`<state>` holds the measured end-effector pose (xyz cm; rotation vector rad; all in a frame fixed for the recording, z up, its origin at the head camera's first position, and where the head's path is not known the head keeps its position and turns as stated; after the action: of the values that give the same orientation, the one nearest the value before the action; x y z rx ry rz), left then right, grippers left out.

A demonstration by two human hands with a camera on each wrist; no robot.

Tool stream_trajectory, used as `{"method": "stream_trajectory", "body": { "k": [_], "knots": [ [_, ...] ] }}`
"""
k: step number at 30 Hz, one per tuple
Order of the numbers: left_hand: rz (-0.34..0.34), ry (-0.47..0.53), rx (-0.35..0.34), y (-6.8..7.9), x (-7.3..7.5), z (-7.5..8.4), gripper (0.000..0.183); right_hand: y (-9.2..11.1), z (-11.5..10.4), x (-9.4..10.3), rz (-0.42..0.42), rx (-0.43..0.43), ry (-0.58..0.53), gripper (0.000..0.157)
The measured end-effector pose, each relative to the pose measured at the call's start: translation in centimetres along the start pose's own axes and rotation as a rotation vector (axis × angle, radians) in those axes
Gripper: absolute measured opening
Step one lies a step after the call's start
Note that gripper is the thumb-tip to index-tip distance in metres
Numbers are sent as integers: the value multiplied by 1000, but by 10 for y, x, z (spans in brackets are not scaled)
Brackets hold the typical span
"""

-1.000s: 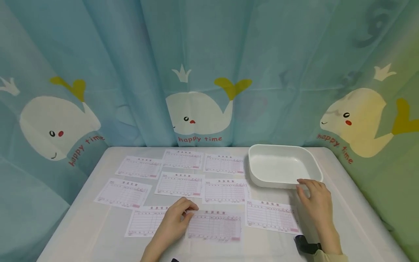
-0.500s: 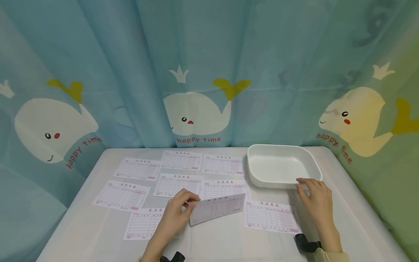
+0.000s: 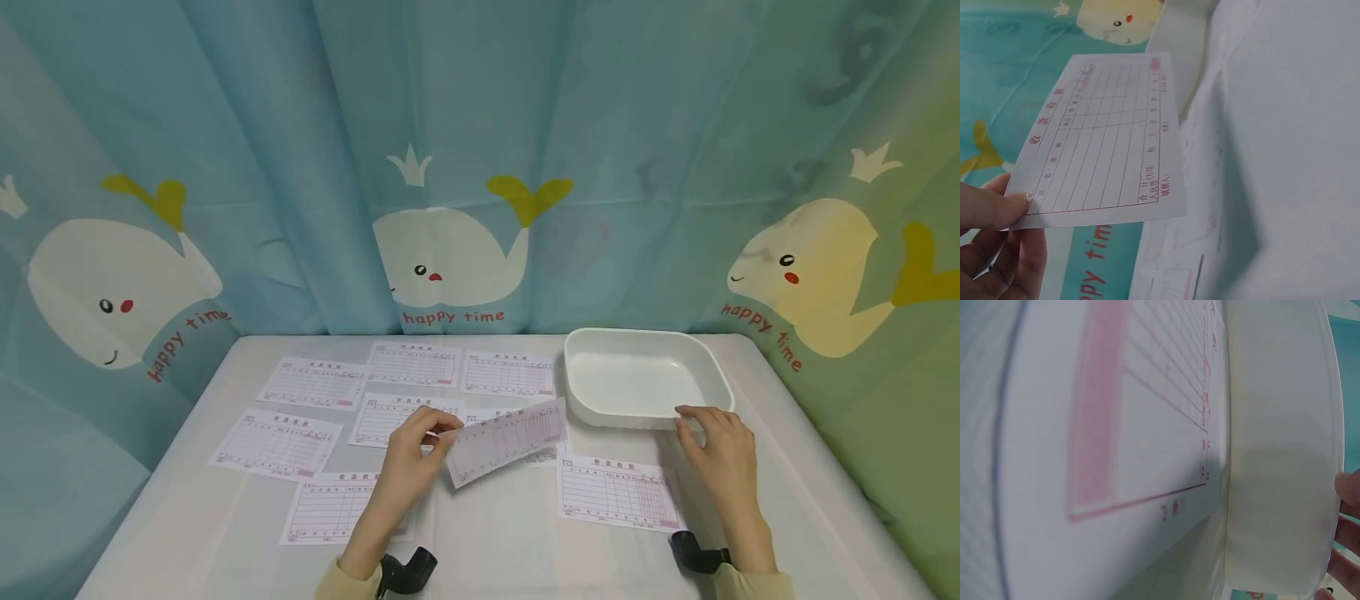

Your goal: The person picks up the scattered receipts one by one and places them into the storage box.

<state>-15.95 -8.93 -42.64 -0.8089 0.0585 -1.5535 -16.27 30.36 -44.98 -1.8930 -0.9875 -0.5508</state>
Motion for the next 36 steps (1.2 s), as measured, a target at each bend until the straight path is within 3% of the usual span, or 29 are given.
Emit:
{"method": "stream_trajectory", "body": {
  "k": [10, 36],
  "knots": [
    [51, 30, 5, -20, -12, 1, 19, -1, -1, -2, 32, 26, -9, 16],
    [8, 112, -42, -74, -53, 12, 11, 0, 0, -2, 44, 27, -6, 16]
  ]
}}
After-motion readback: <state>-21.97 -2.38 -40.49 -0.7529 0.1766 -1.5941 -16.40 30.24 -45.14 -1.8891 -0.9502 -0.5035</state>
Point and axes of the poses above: each hand's wrist, its own y-axis away from the middle knuckle, its own x-axis out of the back of the hand, z = x × y, the point moved 3 cm from there along -y, towards the middle knuckle, and after that the axes turned 10 degrees about -x, right-handed, at the moved point
